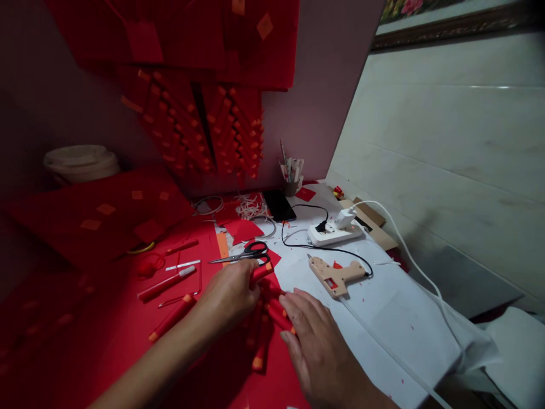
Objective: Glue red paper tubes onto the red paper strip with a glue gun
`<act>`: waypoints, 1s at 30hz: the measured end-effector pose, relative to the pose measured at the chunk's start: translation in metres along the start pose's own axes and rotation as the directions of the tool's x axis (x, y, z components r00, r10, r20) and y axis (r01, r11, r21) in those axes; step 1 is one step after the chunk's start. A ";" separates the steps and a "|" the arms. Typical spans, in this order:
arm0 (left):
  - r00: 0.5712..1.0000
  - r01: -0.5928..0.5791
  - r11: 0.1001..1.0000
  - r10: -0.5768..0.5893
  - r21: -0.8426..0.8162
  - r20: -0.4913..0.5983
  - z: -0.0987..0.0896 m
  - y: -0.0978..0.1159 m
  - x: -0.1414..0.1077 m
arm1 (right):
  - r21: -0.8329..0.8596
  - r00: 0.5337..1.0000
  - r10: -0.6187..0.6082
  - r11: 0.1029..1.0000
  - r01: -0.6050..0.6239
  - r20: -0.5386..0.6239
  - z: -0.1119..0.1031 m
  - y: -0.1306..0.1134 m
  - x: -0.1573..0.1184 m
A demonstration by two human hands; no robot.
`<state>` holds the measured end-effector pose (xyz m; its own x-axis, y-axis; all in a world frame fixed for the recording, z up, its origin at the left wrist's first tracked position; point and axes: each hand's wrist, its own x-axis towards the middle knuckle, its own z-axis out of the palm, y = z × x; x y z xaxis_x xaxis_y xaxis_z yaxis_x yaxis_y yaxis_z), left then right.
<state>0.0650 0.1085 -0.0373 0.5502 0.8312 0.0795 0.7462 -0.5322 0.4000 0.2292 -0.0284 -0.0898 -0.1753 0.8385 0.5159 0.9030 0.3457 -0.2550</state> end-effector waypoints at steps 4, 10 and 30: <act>1.000 -0.005 0.998 0.004 0.059 0.021 -0.004 0.004 0.001 | -0.018 1.000 -0.012 1.000 0.013 0.016 0.000 -0.002 0.002; 0.997 0.015 0.997 -0.021 0.079 0.069 -0.014 0.012 0.006 | 0.016 0.999 0.000 1.000 0.000 -0.032 -0.002 -0.005 0.007; 0.879 0.145 0.295 -0.477 -0.944 -0.014 -0.019 -0.008 0.004 | 0.155 0.993 0.086 0.983 -0.098 0.082 -0.002 0.005 0.006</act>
<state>0.0540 0.1194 -0.0223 0.1225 0.9866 -0.1078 -0.0542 0.1151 0.9919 0.2331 -0.0228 -0.0859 -0.1283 0.8970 0.4230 0.8440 0.3228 -0.4284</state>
